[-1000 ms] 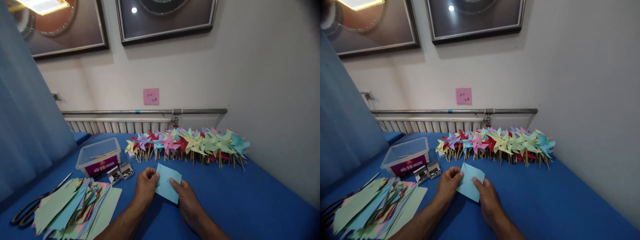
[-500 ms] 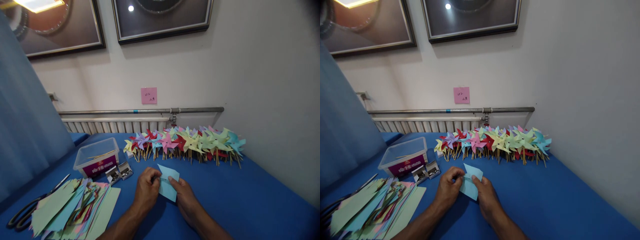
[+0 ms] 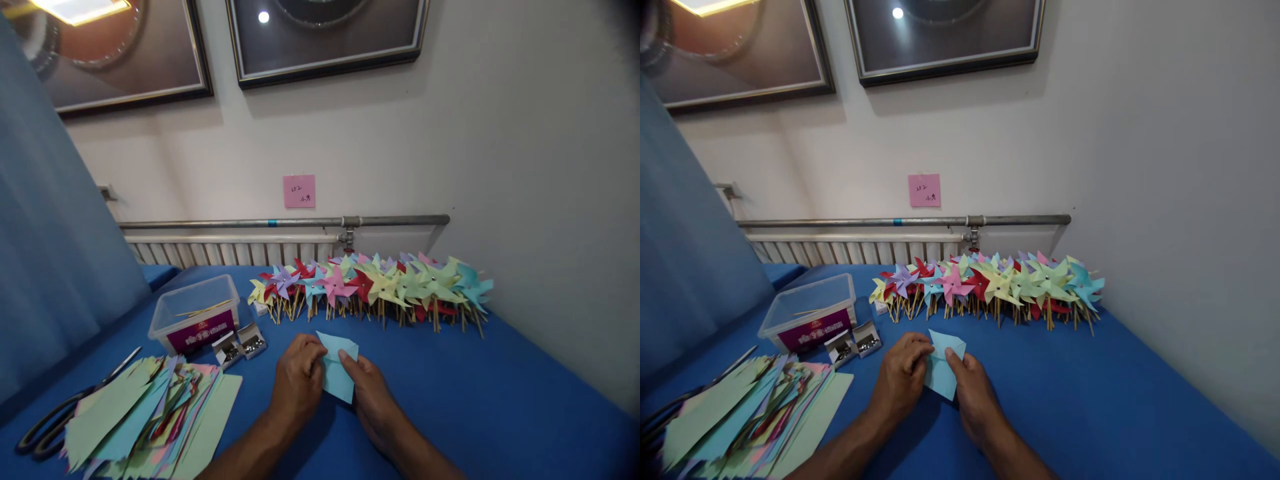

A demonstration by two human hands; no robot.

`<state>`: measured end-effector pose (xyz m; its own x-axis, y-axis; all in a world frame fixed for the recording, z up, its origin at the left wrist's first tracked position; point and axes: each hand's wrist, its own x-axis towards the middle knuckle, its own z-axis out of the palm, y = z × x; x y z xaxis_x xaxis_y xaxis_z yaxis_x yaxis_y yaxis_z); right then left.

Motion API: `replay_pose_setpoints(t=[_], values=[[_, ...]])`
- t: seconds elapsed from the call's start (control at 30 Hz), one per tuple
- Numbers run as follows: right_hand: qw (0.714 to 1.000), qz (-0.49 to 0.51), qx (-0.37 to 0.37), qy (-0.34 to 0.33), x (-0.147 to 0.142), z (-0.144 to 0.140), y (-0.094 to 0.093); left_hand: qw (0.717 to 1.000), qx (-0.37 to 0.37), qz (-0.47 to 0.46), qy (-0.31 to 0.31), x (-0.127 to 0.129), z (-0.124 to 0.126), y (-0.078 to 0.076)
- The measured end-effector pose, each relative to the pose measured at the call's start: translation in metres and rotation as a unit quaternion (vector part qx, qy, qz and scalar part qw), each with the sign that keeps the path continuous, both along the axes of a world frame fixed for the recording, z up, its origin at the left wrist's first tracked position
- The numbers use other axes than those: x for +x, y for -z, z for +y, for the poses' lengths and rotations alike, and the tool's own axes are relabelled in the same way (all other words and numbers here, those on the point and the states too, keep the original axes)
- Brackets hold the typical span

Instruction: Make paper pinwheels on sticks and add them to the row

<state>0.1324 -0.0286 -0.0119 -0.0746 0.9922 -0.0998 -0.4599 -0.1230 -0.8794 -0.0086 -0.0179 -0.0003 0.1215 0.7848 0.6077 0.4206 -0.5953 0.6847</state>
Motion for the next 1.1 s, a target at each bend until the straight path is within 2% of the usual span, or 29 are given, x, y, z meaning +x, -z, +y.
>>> replay_pose_setpoints(t=[0.27,0.4,0.5,0.6,0.7,0.77,0.83,0.9,1.1], values=[[1.0,-0.009,0.016,-0.002,0.002,0.003,0.006,1.0,-0.022,-0.014,-0.005,-0.001,-0.001,-0.001],[0.999,-0.038,0.014,0.034,0.006,0.008,0.012,0.999,-0.037,-0.029,0.008,0.0,-0.002,-0.004],[0.994,-0.083,0.018,0.065,0.011,0.013,0.012,0.993,-0.092,-0.078,-0.011,0.0,-0.001,-0.007],[0.987,-0.139,0.045,0.072,0.015,0.015,0.011,0.965,-0.215,-0.148,-0.033,0.0,0.004,-0.009],[0.978,-0.184,0.077,0.066,0.016,0.014,0.01,0.912,-0.344,-0.223,0.016,0.0,0.01,-0.008],[0.975,-0.196,0.087,0.056,0.015,0.012,0.01,0.876,-0.403,-0.257,0.059,0.0,0.012,-0.008],[0.976,-0.196,0.088,0.046,0.013,0.011,0.01,0.855,-0.428,-0.281,0.081,0.0,0.013,-0.008],[0.977,-0.19,0.087,0.042,0.013,0.012,0.01,0.848,-0.433,-0.294,0.084,0.001,0.012,-0.007],[0.983,-0.164,0.076,0.028,0.013,0.018,0.017,0.857,-0.42,-0.291,0.066,0.001,0.014,-0.002]])
